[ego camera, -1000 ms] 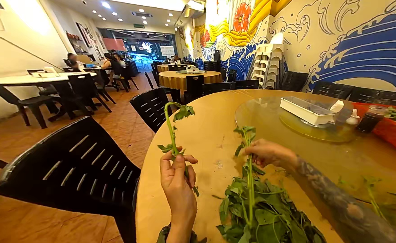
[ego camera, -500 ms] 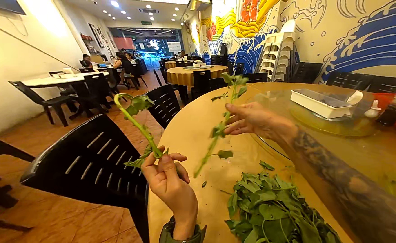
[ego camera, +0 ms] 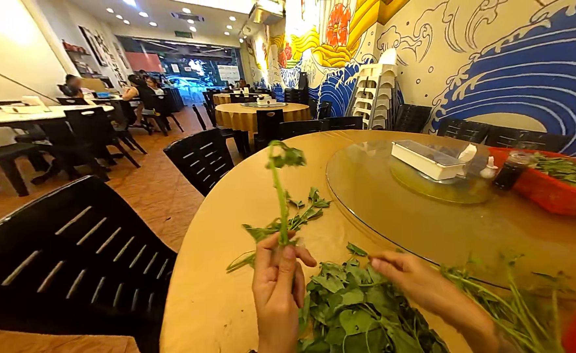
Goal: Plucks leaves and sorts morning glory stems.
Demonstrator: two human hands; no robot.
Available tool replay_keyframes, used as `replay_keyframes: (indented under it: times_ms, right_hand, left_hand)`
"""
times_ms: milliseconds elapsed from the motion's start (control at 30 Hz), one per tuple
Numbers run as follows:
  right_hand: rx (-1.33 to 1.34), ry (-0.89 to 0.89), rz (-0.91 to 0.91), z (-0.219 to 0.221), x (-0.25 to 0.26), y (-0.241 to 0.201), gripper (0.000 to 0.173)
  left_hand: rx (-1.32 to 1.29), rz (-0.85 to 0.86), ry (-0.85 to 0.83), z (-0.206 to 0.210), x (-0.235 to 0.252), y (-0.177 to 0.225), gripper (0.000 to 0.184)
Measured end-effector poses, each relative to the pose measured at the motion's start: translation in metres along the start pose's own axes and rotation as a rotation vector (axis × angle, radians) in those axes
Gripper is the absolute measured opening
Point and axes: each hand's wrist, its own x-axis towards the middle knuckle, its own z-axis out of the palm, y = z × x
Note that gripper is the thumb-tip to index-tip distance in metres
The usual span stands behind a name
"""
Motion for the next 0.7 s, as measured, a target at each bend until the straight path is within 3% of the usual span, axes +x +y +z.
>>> replay_keyframes:
  times_ms: [133,267,367,567,700]
  right_hand:
    - [-0.111,0.183,0.092,0.016,0.002,0.017,0.039]
    - [-0.129,0.315,0.273,0.008,0.013,0.041,0.039]
    - [-0.129,0.390,0.312,0.006,0.015,0.048,0.041]
    - [-0.420,0.471,0.300,0.024,0.022,0.062,0.042]
    - [-0.567,0.387,0.359,0.027,0.026,0.062,0.048]
  left_hand:
    - [-0.002,-0.084,-0.145,0.008,-0.008,-0.003,0.022]
    - [0.035,-0.126,-0.191,0.009,-0.013,-0.001,0.023]
    - [0.066,-0.147,-0.198,0.008,-0.011,-0.001,0.024]
    - [0.074,-0.197,-0.173,0.006,-0.010,-0.003,0.024]
    - [0.074,-0.188,-0.196,0.005,-0.010,-0.004,0.024]
